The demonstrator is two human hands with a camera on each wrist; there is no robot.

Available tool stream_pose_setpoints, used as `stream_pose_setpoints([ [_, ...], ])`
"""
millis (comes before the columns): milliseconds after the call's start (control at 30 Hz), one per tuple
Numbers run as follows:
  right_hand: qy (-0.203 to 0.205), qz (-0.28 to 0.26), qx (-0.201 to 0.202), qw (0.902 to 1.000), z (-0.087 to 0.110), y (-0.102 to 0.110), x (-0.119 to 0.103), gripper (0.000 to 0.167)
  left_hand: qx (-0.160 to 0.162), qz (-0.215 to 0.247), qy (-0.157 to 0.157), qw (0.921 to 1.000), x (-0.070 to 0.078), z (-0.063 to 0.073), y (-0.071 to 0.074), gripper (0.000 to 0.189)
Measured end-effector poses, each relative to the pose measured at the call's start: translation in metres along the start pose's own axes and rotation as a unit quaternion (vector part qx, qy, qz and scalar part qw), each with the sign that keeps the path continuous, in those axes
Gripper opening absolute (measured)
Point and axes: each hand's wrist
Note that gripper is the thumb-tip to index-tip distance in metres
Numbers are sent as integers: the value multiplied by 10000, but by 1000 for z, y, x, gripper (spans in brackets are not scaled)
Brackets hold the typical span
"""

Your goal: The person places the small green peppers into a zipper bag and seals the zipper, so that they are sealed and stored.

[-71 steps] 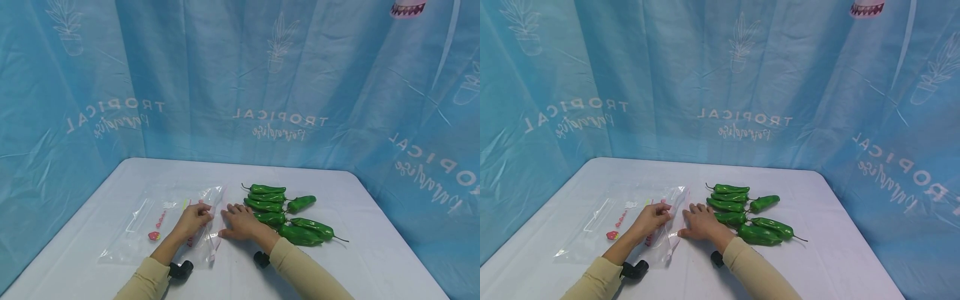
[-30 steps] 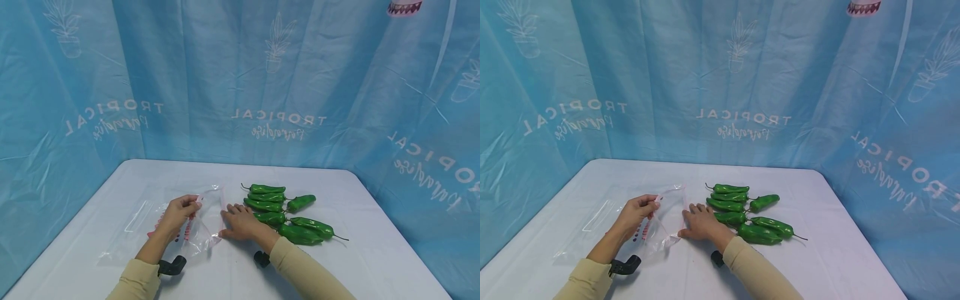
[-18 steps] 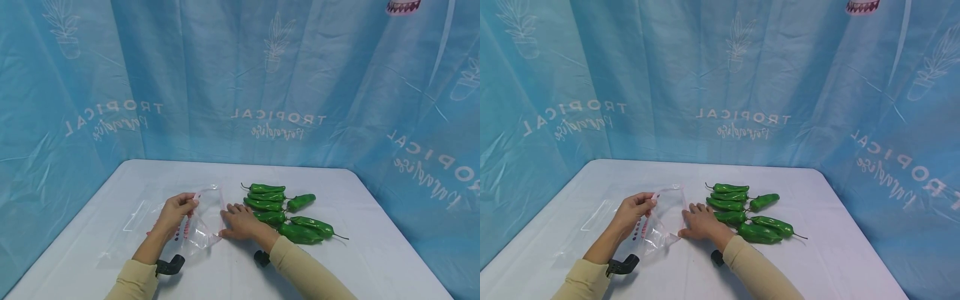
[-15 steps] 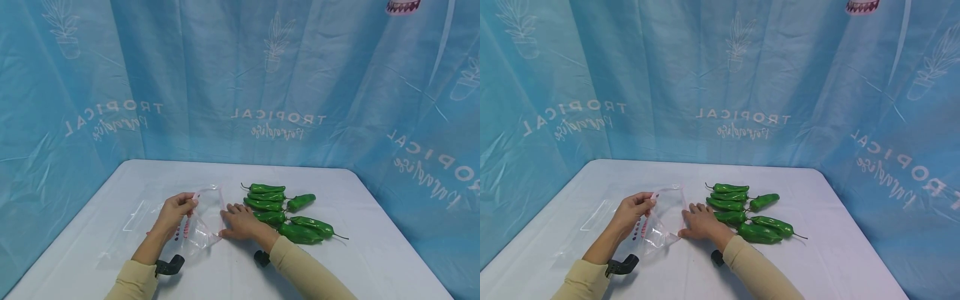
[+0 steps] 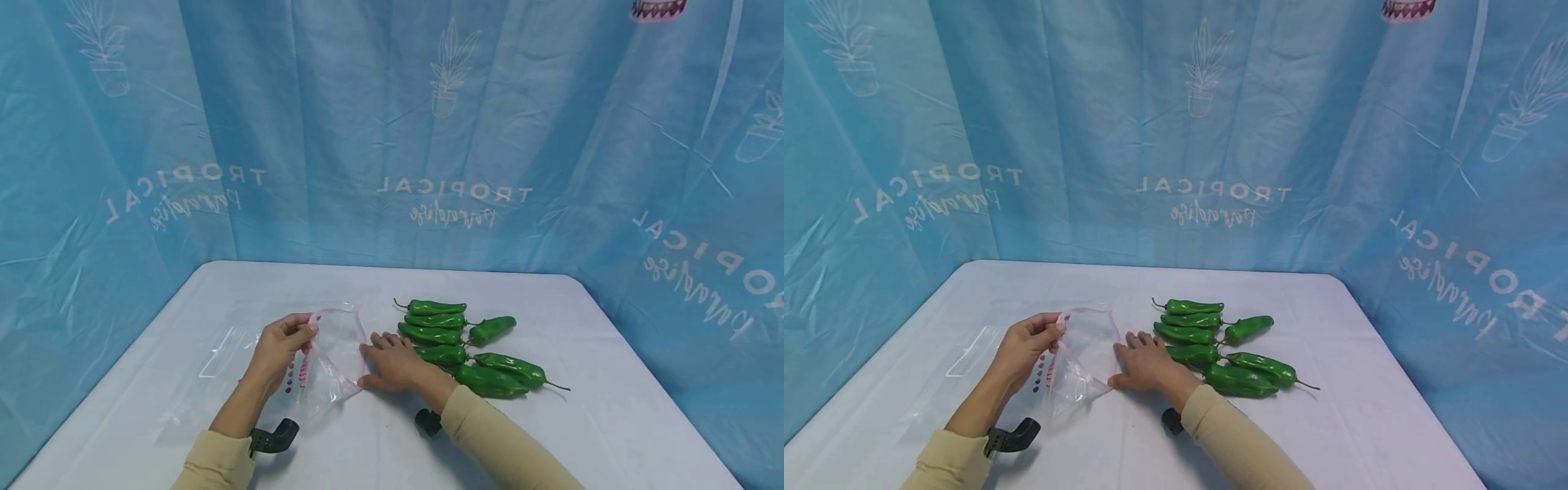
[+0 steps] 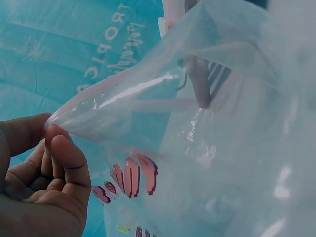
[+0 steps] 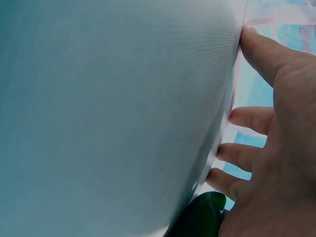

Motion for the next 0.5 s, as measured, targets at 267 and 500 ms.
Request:
stream_pose_setpoints([
  [267,7,20,-58,10000,1,1,0,70,155,-66,4,9999,3,3,0,34],
  [500,17,35,-75,10000,1,0,0,69,428,-133,-193,9988,2,6,0,32],
])
Point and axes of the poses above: each hand's wrist, its own z-axis away from the middle knuckle, its own y-axis out of the back of the hand, x = y × z, and after that the axes turned 5 degrees about -x, right-handed
